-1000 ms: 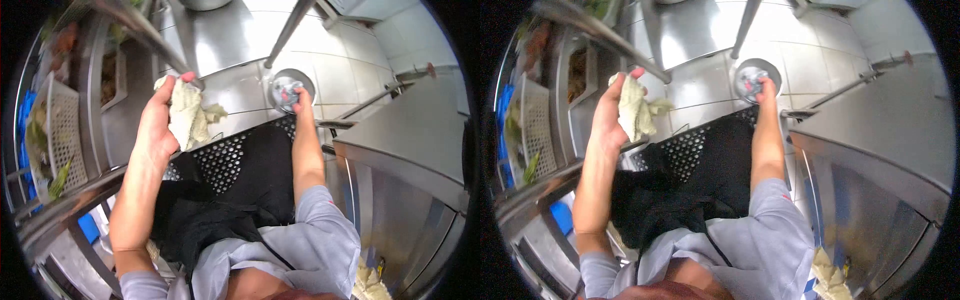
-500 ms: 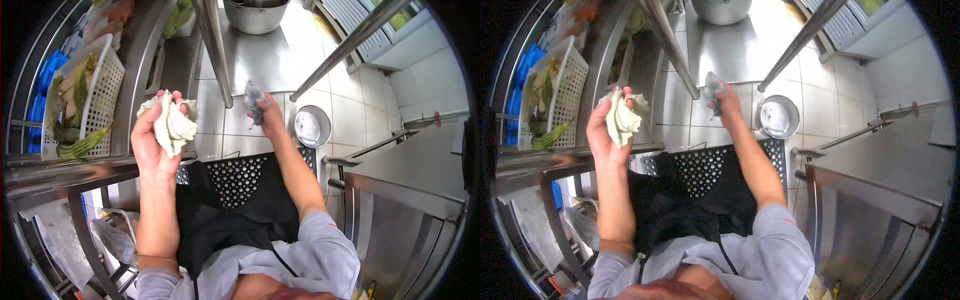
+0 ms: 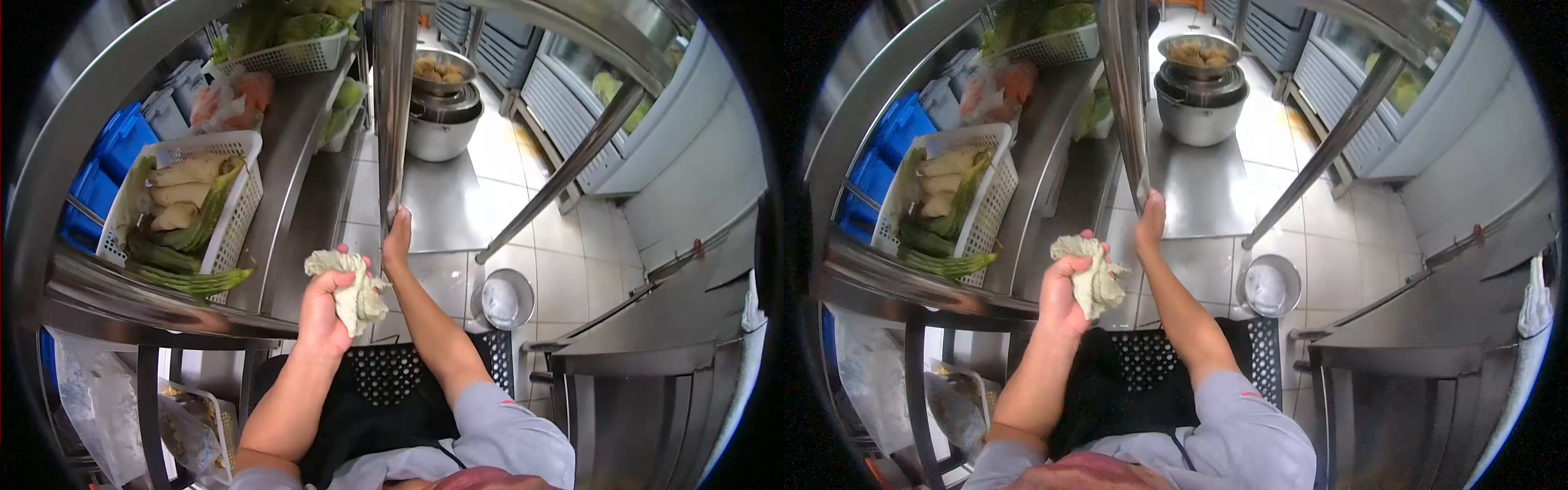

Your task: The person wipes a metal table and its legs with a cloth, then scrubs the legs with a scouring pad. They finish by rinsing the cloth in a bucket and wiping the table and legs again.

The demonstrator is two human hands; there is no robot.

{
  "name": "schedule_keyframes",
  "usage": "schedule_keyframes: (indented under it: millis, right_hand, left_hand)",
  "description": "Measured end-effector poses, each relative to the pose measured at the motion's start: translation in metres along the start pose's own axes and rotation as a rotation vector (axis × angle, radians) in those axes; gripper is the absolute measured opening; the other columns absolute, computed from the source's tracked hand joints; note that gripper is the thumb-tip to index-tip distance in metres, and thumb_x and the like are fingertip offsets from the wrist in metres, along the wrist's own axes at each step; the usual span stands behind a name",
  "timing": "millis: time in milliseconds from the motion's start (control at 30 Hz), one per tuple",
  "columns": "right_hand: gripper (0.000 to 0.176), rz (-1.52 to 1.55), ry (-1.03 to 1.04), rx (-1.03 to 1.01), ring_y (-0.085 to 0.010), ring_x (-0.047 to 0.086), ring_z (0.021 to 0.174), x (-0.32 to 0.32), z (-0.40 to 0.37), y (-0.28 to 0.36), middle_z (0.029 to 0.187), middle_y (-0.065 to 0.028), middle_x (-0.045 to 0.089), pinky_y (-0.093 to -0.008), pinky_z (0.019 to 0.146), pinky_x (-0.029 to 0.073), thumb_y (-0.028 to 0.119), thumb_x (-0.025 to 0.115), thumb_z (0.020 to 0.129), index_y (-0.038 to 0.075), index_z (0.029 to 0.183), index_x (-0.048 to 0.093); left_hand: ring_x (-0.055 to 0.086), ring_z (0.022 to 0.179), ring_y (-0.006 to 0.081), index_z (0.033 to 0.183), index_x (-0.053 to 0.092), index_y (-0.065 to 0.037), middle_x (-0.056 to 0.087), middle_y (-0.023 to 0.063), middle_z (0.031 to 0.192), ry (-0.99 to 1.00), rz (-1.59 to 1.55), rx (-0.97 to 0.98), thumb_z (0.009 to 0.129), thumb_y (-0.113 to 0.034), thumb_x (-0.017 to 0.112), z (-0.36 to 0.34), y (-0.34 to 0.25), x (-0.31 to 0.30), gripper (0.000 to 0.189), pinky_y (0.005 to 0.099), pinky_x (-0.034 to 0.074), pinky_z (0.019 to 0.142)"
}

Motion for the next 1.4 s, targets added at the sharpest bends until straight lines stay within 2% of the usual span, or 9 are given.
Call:
schedule_keyframes:
  millis: [133, 367, 533, 633, 800, 933, 1100, 1200, 1400]
  right_hand:
    - [0.039, 0.051, 0.08, -0.279, -0.0194, 0.053, 0.109, 0.025, 0.027, 0.128, 0.118, -0.0118, 0.057, -0.0357, 0.096, 0.04, 0.03, 0.047, 0.101, 0.001, 0.127, 0.048]
    - [0.058, -0.081, -0.001, -0.628, -0.038, 0.059, 0.102, 0.062, 0.07, 0.306, 0.114, -0.0229, 0.058, -0.0433, 0.093, 0.045, 0.019, 0.067, 0.087, -0.003, 0.133, 0.04]
    - [0.057, -0.312, -0.163, -0.529, -0.0242, 0.061, 0.093, 0.034, 0.031, 0.155, 0.112, -0.0165, 0.058, -0.0362, 0.086, 0.048, 0.017, 0.068, 0.087, -0.002, 0.134, 0.04]
    - [0.061, -0.338, -0.047, -0.358, -0.032, 0.056, 0.111, 0.018, 0.012, 0.083, 0.123, -0.0213, 0.053, -0.0397, 0.098, 0.042, 0.017, 0.066, 0.088, -0.004, 0.138, 0.036]
    - [0.069, -0.316, -0.005, -0.556, -0.0398, 0.04, 0.131, 0.034, 0.025, 0.164, 0.14, -0.0267, 0.041, -0.0427, 0.11, 0.03, 0.015, 0.064, 0.088, -0.005, 0.143, 0.028]
    - [0.074, -0.317, -0.026, -0.946, -0.0481, 0.041, 0.12, 0.056, 0.043, 0.264, 0.136, -0.0341, 0.036, -0.0486, 0.103, 0.032, 0.006, 0.062, 0.086, -0.008, 0.145, 0.02]
    - [0.082, -0.532, -0.028, -1.045, -0.056, 0.026, 0.13, 0.048, 0.03, 0.177, 0.145, -0.0391, 0.02, -0.0548, 0.109, 0.026, 0.001, 0.065, 0.082, -0.012, 0.145, 0.014]
    - [0.082, -0.678, 0.104, -1.102, -0.0597, 0.02, 0.133, 0.03, 0.016, 0.102, 0.145, -0.0421, 0.013, -0.0587, 0.112, 0.02, 0.002, 0.063, 0.081, -0.014, 0.144, 0.012]
    - [0.06, -0.845, 0.053, -1.591, -0.056, 0.017, 0.138, 0.065, 0.021, 0.245, 0.148, -0.0362, 0.021, -0.0697, 0.109, 0.014, 0.009, 0.061, 0.075, -0.002, 0.133, 0.05]
  left_hand:
    - [0.06, 0.088, 0.0283, 0.127, 0.047, -0.006, 0.061, 0.0185, 0.106, 0.011, -0.015, -0.007, 0.076, 0.0, 0.053, 0.004, -0.003, 0.002, 0.051, 0.0434, 0.053, 0.081]
    - [0.06, 0.089, 0.0284, 0.127, 0.047, -0.005, 0.06, 0.0185, 0.106, 0.022, -0.029, 0.079, 0.074, 0.0, 0.053, -0.003, -0.022, 0.007, 0.053, 0.0428, 0.053, 0.082]
    - [0.06, 0.091, 0.0281, 0.13, 0.046, -0.006, 0.06, 0.0186, 0.108, 0.045, 0.019, 0.109, 0.075, -0.002, 0.052, -0.004, -0.024, 0.012, 0.056, 0.0417, 0.053, 0.084]
    - [0.06, 0.091, 0.0273, 0.131, 0.045, -0.006, 0.06, 0.0176, 0.108, 0.053, 0.056, 0.088, 0.075, -0.004, 0.051, -0.003, -0.016, 0.015, 0.056, 0.0415, 0.053, 0.083]
    - [0.06, 0.089, 0.0249, 0.136, 0.042, -0.006, 0.06, 0.0155, 0.108, 0.067, 0.071, 0.079, 0.076, -0.004, 0.05, -0.006, -0.011, 0.022, 0.061, 0.0402, 0.054, 0.081]
    - [0.059, 0.09, 0.0251, 0.139, 0.04, -0.005, 0.06, 0.0169, 0.109, 0.062, 0.121, 0.11, 0.075, -0.001, 0.05, -0.018, -0.015, 0.029, 0.064, 0.0402, 0.053, 0.082]
    - [0.06, 0.094, 0.0209, 0.14, 0.037, -0.001, 0.058, 0.0152, 0.111, 0.1, 0.123, 0.153, 0.076, 0.003, 0.05, -0.022, -0.021, 0.031, 0.065, 0.0351, 0.053, 0.081]
    - [0.061, 0.089, 0.022, 0.136, 0.043, -0.001, 0.062, 0.0154, 0.105, 0.091, 0.356, 0.154, 0.074, 0.001, 0.051, -0.02, -0.017, 0.031, 0.062, 0.0354, 0.052, 0.082]
    - [0.066, 0.079, 0.0334, 0.105, 0.059, 0.002, 0.065, 0.022, 0.08, 0.699, 1.733, 0.195, 0.075, -0.007, 0.054, -0.041, 0.043, 0.048, 0.032, 0.0443, 0.052, 0.073]
Point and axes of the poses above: each hand's wrist, its own z-axis towards the middle knuckle, its own x-axis out of the palm, y = z × x, the point moved 7 cm from there along z, towards the middle knuckle
